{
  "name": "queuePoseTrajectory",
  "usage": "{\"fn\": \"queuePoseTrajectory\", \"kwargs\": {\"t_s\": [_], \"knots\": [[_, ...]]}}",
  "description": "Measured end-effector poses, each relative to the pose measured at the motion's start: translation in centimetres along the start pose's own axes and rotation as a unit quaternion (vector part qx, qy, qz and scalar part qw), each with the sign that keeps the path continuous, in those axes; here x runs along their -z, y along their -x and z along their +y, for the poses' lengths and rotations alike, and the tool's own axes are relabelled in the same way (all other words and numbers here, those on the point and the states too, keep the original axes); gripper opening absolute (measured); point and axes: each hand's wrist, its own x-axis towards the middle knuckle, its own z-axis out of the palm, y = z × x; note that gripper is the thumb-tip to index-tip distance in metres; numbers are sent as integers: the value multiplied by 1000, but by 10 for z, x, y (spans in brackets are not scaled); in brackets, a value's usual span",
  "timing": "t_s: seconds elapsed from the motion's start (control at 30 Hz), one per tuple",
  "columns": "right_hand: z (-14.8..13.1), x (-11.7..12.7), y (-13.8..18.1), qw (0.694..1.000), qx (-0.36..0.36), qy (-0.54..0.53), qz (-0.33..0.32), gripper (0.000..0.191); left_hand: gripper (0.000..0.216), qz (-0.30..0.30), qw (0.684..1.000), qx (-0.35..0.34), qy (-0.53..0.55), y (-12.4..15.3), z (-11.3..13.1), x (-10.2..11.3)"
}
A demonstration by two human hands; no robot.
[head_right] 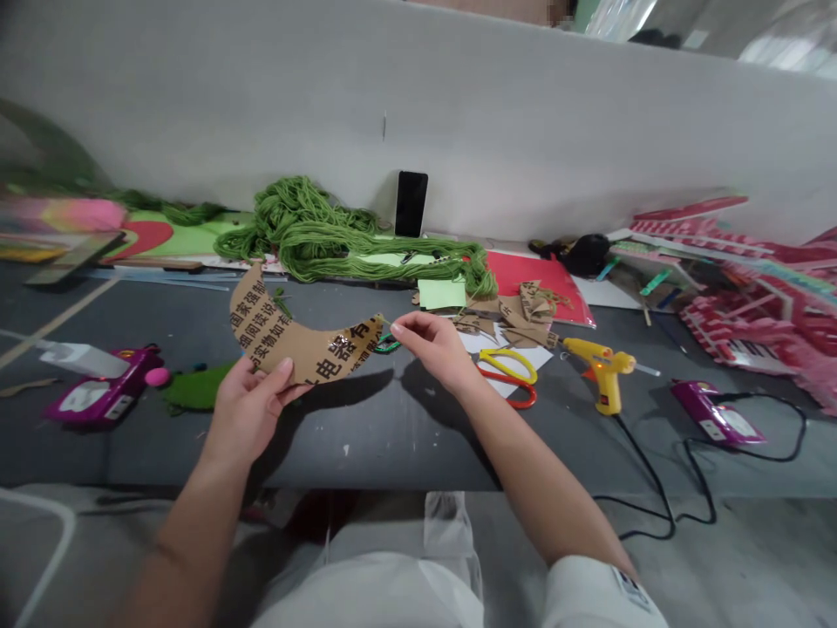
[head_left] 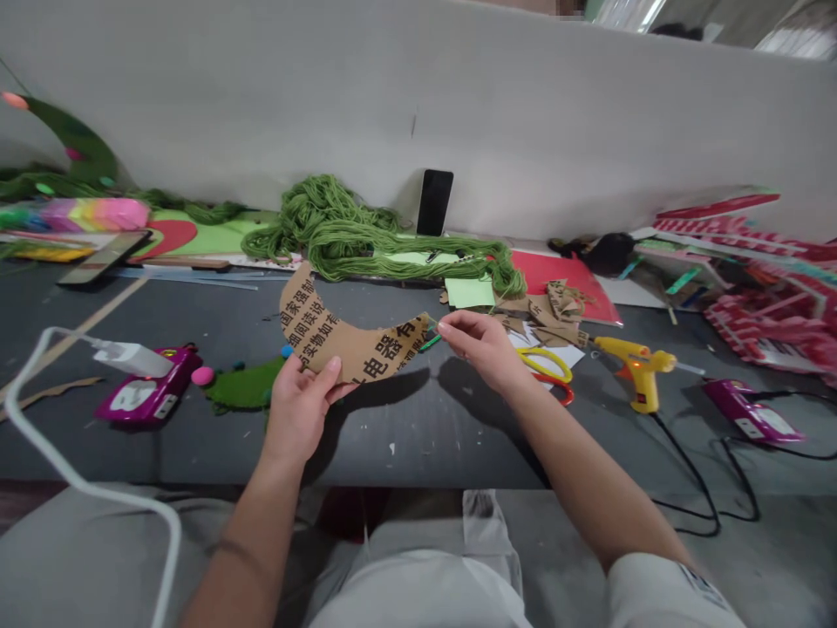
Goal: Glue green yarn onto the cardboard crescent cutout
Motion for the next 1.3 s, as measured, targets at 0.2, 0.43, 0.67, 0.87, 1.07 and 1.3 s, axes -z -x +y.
{"fn": "queuePoseTrajectory", "kwargs": {"t_s": [0.2,0.43,0.67,0.87,1.07,1.3], "knots": [[5,-10,4,999,-2,-16,29,36,48,-8,1000,-9,-18,4,-8,0],[4,-10,4,999,-4,-17,41,37,44,-8,999,-14,-28,5,-9,0],[6,-12,3,999,-13,-17,50,38,49,-11,999,-17,-41,6,-8,-1],[10,-10,3,998,-5,-41,39,33,48,-14,999,-20,-35,6,-7,-2],[11,-9,3,998,-5,-29,50,32,48,-3,1000,-10,-22,8,-4,-7],[9,-8,3,999,-5,-24,43,29,30,-18,999,-44,-12,9,5,0]]}}
